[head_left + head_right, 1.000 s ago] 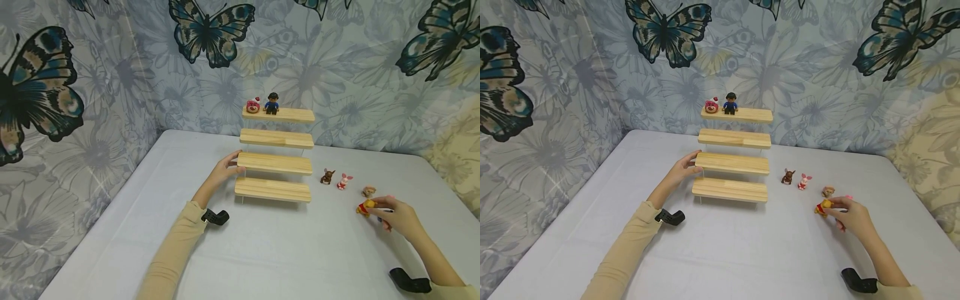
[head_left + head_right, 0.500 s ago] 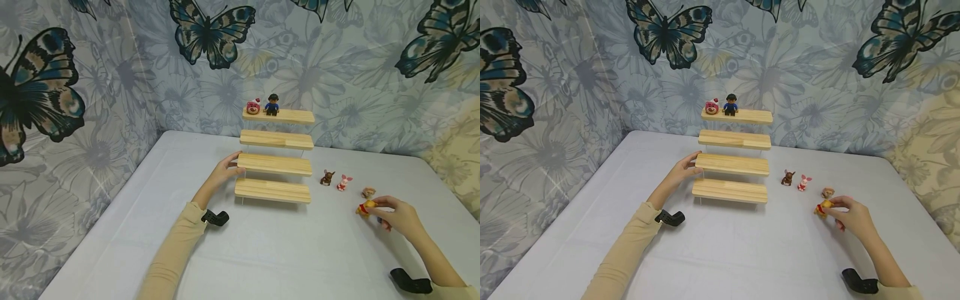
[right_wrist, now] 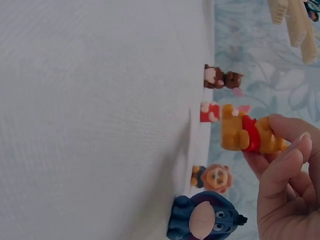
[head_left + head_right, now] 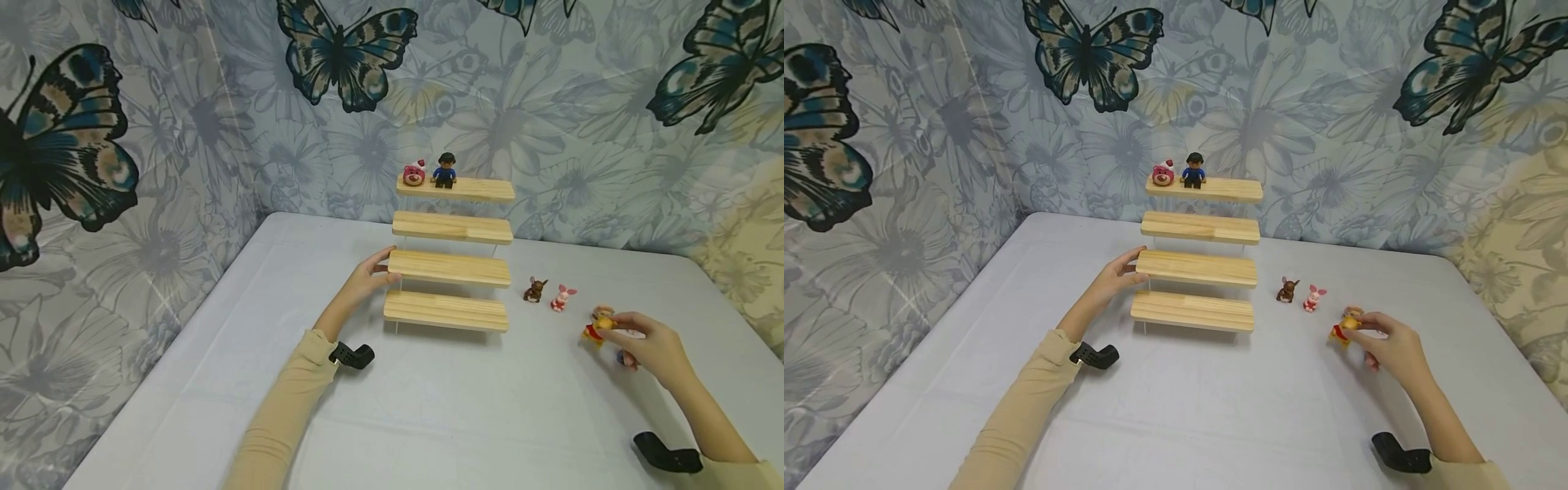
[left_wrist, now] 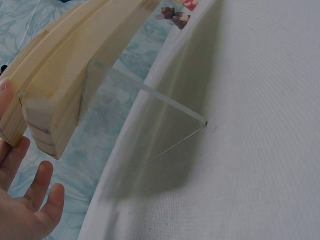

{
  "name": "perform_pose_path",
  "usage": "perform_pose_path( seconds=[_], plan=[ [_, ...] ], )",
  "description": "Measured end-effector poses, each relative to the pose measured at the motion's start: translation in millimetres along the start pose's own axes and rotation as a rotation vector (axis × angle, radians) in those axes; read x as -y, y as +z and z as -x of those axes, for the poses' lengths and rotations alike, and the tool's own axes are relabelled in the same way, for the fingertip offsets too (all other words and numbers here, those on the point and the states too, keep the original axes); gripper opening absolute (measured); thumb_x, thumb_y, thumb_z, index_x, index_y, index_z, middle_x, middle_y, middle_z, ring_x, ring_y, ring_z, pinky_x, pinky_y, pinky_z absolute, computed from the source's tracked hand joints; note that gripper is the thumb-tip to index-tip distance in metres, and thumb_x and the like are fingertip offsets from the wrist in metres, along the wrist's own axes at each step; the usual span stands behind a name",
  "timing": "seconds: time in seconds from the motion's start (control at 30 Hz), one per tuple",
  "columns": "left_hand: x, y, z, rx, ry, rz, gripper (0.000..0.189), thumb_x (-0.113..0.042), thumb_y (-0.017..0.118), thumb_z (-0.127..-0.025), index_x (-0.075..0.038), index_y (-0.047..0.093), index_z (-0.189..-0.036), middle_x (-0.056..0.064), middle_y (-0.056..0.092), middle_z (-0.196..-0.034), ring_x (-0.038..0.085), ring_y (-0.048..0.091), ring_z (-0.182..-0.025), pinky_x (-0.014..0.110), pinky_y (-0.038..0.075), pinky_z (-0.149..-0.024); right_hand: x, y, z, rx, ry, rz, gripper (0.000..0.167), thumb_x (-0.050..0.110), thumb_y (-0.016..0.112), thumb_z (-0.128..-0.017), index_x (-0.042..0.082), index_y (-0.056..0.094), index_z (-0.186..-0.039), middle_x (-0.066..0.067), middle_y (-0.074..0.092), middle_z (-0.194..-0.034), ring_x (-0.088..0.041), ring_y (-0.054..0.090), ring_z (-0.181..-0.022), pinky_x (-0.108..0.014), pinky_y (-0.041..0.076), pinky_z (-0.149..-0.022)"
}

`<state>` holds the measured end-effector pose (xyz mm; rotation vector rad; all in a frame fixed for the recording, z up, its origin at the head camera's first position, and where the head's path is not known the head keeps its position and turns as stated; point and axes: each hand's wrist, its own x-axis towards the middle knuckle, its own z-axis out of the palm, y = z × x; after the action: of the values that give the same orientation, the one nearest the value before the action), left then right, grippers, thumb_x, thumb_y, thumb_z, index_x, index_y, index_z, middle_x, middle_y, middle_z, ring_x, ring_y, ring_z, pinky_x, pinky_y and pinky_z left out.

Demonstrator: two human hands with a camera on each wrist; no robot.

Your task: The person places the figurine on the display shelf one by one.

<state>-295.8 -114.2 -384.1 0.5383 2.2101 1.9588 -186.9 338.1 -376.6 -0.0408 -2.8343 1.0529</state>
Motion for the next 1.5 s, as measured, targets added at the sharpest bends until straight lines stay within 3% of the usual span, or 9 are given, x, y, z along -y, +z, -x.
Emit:
perform_pose_path(
  seconds=[0.1,0.4,0.6,0.77,0.9,1.03,1.23,1.33,1.5],
  plan=[
    [11.1,-0.3,-5.3,-0.016,0.015,-0.008,0.062,-0.011,0.063,-0.085,-0.013,0.034,-0.139,0.007,0.035,-0.136,0.024,0.043,-0.11,0.038,0.041,-0.085,0.1,-1.0,-1.6,-0.021,0.023,-0.049,0.044,0.033,0.063,-0.084,0.001,0.054,-0.113,-0.003,0.054,-0.063,-0.018,0.047,-0.039,-0.031,0.042,-0.038],
    [11.0,-0.7,-5.8,-0.012,0.018,0.0,0.062,-0.01,0.063,-0.085,-0.012,0.033,-0.139,0.008,0.035,-0.136,0.026,0.042,-0.11,0.038,0.041,-0.085,1.9,-1.3,-0.6,-0.043,0.032,-0.163,0.015,0.032,0.064,-0.084,0.03,0.057,-0.097,-0.008,0.051,-0.052,-0.018,0.046,-0.038,-0.031,0.041,-0.036],
    [11.7,-0.7,-5.9,-0.003,0.025,-0.007,0.063,-0.012,0.063,-0.085,-0.012,0.033,-0.14,0.008,0.035,-0.137,0.025,0.043,-0.11,0.037,0.042,-0.085,3.0,-3.1,-3.8,-0.032,0.018,-0.149,0.022,0.034,0.061,-0.085,0.024,0.057,-0.105,-0.009,0.049,-0.047,-0.018,0.045,-0.037,-0.034,0.04,-0.035],
    [11.9,-1.2,-4.2,-0.007,0.028,-0.011,0.072,-0.031,0.068,-0.08,-0.012,0.032,-0.14,0.006,0.035,-0.136,0.023,0.044,-0.109,0.036,0.042,-0.084,-2.2,-2.1,-17.1,-0.049,-0.007,-0.137,0.043,0.036,0.06,-0.086,0.01,0.054,-0.119,-0.009,0.056,-0.06,-0.018,0.045,-0.039,-0.037,0.035,-0.036],
    [11.4,-1.6,-3.5,-0.01,0.033,-0.015,0.082,-0.043,0.07,-0.073,-0.013,0.033,-0.14,0.007,0.036,-0.136,0.023,0.044,-0.109,0.037,0.042,-0.084,-13.6,-0.8,-31.4,-0.069,0.001,-0.158,0.048,0.04,0.06,-0.084,0.014,0.054,-0.123,0.0,0.06,-0.073,-0.019,0.047,-0.04,-0.041,0.035,-0.038],
    [10.3,-1.0,-4.3,-0.009,0.037,-0.022,0.074,-0.035,0.068,-0.079,-0.013,0.033,-0.14,0.006,0.036,-0.136,0.023,0.044,-0.109,0.037,0.041,-0.085,-4.2,-2.3,-36.7,-0.098,0.009,-0.204,0.048,0.04,0.061,-0.084,0.016,0.054,-0.124,0.012,0.059,-0.084,-0.018,0.048,-0.042,-0.043,0.037,-0.04],
    [10.6,-0.4,-4.9,-0.003,0.025,-0.015,0.064,-0.018,0.064,-0.085,-0.014,0.032,-0.14,0.006,0.033,-0.138,0.025,0.042,-0.111,0.038,0.041,-0.085,28.9,-6.1,-34.3,-0.109,-0.007,-0.291,0.045,0.032,0.062,-0.085,0.01,0.054,-0.123,0.018,0.058,-0.09,-0.014,0.049,-0.043,-0.027,0.044,-0.04],
    [10.5,-0.1,-4.6,-0.001,0.027,-0.016,0.063,-0.013,0.063,-0.085,-0.012,0.031,-0.14,0.008,0.033,-0.138,0.026,0.042,-0.111,0.039,0.041,-0.085,34.7,-5.7,-36.1,-0.112,-0.002,-0.29,0.046,0.033,0.062,-0.085,0.011,0.054,-0.125,0.018,0.057,-0.092,-0.013,0.05,-0.044,-0.028,0.043,-0.039],
    [9.9,-0.2,-3.7,0.0,0.029,-0.013,0.063,-0.012,0.062,-0.086,-0.01,0.031,-0.14,0.009,0.033,-0.137,0.029,0.042,-0.111,0.039,0.041,-0.085,33.8,-4.4,-45.0,-0.126,-0.017,-0.303,0.048,0.035,0.061,-0.084,0.015,0.053,-0.127,0.014,0.056,-0.097,-0.015,0.05,-0.043,-0.04,0.036,-0.034]
  ],
)
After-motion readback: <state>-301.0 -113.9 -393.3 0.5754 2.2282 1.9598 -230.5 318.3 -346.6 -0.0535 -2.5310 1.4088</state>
